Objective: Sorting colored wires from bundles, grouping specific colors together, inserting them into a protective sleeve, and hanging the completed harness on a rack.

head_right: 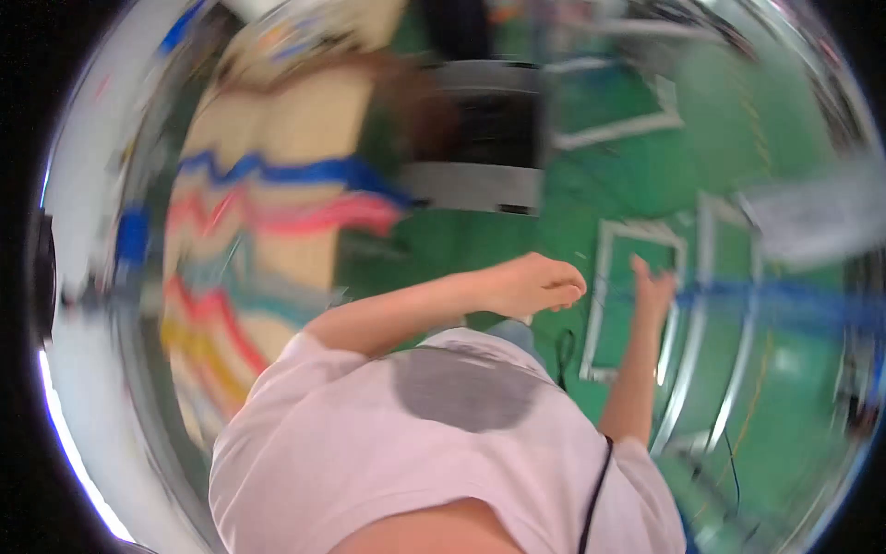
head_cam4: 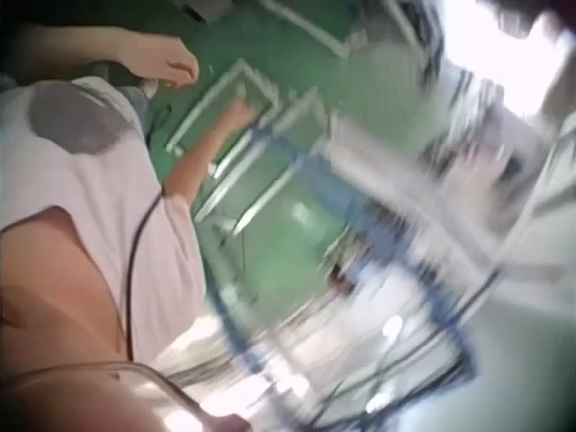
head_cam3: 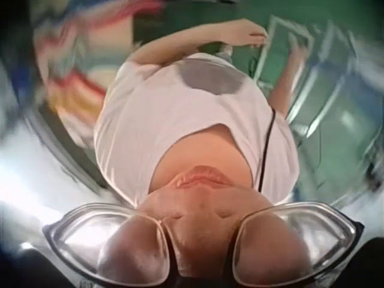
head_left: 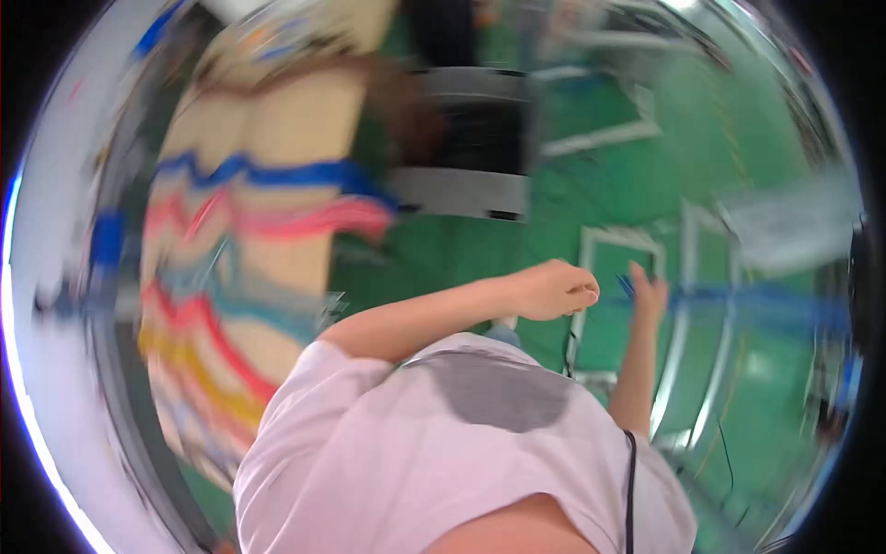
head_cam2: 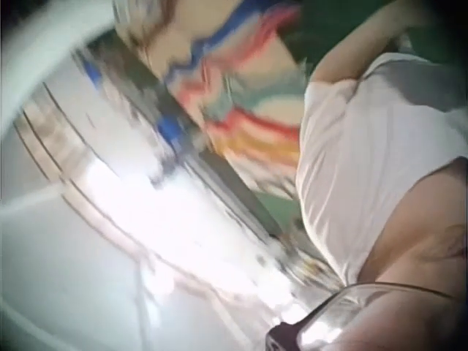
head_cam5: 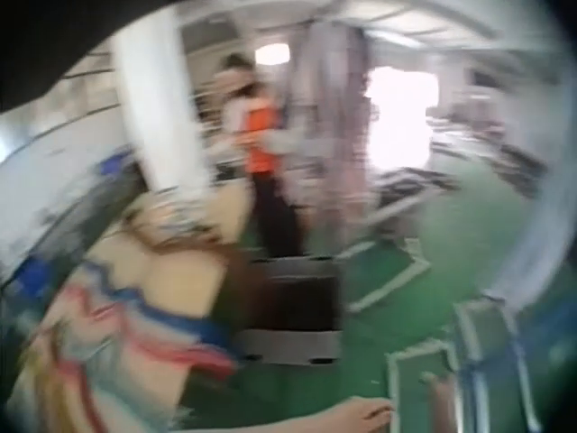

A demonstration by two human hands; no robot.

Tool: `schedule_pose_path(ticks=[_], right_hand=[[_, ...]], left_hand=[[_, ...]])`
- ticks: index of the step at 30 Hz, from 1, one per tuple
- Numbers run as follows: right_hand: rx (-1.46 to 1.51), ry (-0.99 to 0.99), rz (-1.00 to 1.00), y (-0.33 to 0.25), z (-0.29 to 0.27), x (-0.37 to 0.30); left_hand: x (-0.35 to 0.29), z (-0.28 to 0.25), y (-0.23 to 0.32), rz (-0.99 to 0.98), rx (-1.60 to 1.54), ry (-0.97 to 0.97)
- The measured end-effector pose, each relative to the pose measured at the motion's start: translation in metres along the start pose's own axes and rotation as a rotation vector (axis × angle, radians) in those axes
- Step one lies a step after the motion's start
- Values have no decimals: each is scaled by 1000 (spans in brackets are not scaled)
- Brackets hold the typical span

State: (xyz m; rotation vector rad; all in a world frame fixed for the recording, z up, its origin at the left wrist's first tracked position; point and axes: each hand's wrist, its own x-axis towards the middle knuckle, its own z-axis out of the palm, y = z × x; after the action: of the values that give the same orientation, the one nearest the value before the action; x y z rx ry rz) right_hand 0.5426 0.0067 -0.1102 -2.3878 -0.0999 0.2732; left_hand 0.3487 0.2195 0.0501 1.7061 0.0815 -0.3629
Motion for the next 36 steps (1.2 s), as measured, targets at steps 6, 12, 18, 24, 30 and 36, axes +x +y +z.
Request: schedule_pose_path(ticks=[6, 12, 18, 24, 30, 36], right_hand=[[666, -154, 698, 29, 98, 8], [704, -1128, 848, -101, 265, -59], [361, -1012, 163, -308, 421, -95], [-221, -422, -522, -380, 525, -54], [-306, -568, -674, -374, 539, -37], [-201, -820, -688, -359, 551, -6]], left_hand=[[-122, 1, -170, -394, 318, 961], [-223, 9, -225, -637, -581, 1515], [-227, -50, -219, -475, -803, 1547], [-223, -51, -221, -494, -939, 1417], [-201, -61, -233, -531, -1047, 1536], [-147, -139, -241, -450, -902, 1701]])
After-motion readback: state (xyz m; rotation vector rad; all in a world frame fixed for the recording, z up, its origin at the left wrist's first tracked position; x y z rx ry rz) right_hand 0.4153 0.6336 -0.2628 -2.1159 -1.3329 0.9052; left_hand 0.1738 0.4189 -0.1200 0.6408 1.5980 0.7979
